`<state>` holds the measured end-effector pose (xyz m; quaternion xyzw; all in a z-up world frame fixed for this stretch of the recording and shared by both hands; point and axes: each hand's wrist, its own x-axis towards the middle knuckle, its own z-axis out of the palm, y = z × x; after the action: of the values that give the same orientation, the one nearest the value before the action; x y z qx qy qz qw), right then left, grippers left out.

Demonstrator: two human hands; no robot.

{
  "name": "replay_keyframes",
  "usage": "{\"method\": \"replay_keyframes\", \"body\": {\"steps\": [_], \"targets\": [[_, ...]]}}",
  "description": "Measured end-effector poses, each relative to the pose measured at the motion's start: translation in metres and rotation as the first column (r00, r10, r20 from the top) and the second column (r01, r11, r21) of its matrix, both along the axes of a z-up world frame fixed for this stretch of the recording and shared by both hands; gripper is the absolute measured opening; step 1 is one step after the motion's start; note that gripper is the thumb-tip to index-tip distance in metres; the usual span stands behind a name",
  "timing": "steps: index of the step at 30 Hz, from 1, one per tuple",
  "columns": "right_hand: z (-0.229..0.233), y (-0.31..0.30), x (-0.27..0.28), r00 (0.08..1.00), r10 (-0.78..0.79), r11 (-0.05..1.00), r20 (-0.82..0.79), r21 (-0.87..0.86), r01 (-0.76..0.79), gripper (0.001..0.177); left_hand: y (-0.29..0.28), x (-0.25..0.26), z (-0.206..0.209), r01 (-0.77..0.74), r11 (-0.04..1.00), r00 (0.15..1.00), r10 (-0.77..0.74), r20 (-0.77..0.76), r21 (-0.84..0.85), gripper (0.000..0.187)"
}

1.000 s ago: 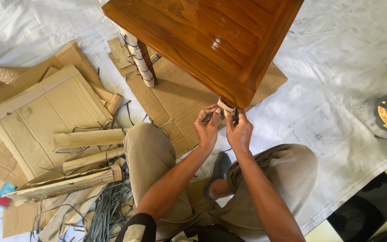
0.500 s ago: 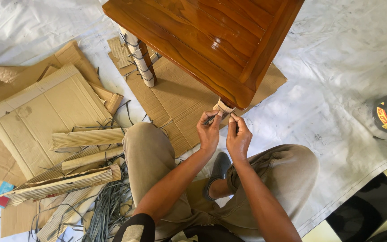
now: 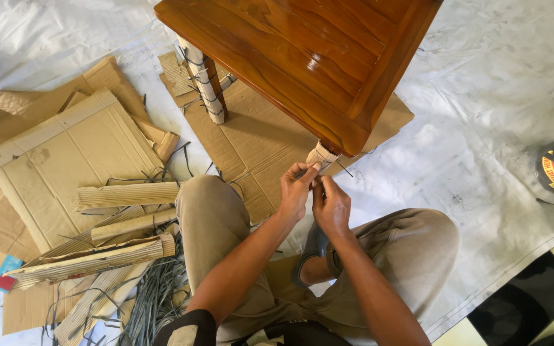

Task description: Wrapping the legs of a wooden chair with cardboard and securing it with plastic ties.

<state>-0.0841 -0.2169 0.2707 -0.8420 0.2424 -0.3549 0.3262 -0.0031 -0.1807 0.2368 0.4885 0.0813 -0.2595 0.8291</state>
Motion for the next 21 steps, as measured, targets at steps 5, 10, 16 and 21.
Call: {"method": "replay_keyframes", "body": {"steps": [5,10,16,21], "targets": [[0.003,0.005,-0.002,0.994,0.104,0.994,-0.025,-0.027,-0.105,0.018,0.007,0.002,0.005,0.098,0.990,0.993,-0.104,0.056,0.101,0.012],[0.010,0.001,-0.003,0.985,0.169,0.986,-0.027,-0.002,-0.169,0.020,0.012,0.009,0.003,0.165,0.981,0.986,-0.167,0.013,0.102,0.013],[0.025,-0.020,-0.011,0.940,0.328,0.945,-0.096,0.021,-0.327,0.012,0.013,0.007,0.004,0.175,0.976,0.979,-0.186,0.080,0.127,0.010],[0.013,-0.047,-0.016,0.957,0.265,0.956,-0.114,-0.098,-0.277,0.008,0.015,0.004,0.001,0.139,0.978,0.974,-0.164,0.156,0.156,0.010]]}}
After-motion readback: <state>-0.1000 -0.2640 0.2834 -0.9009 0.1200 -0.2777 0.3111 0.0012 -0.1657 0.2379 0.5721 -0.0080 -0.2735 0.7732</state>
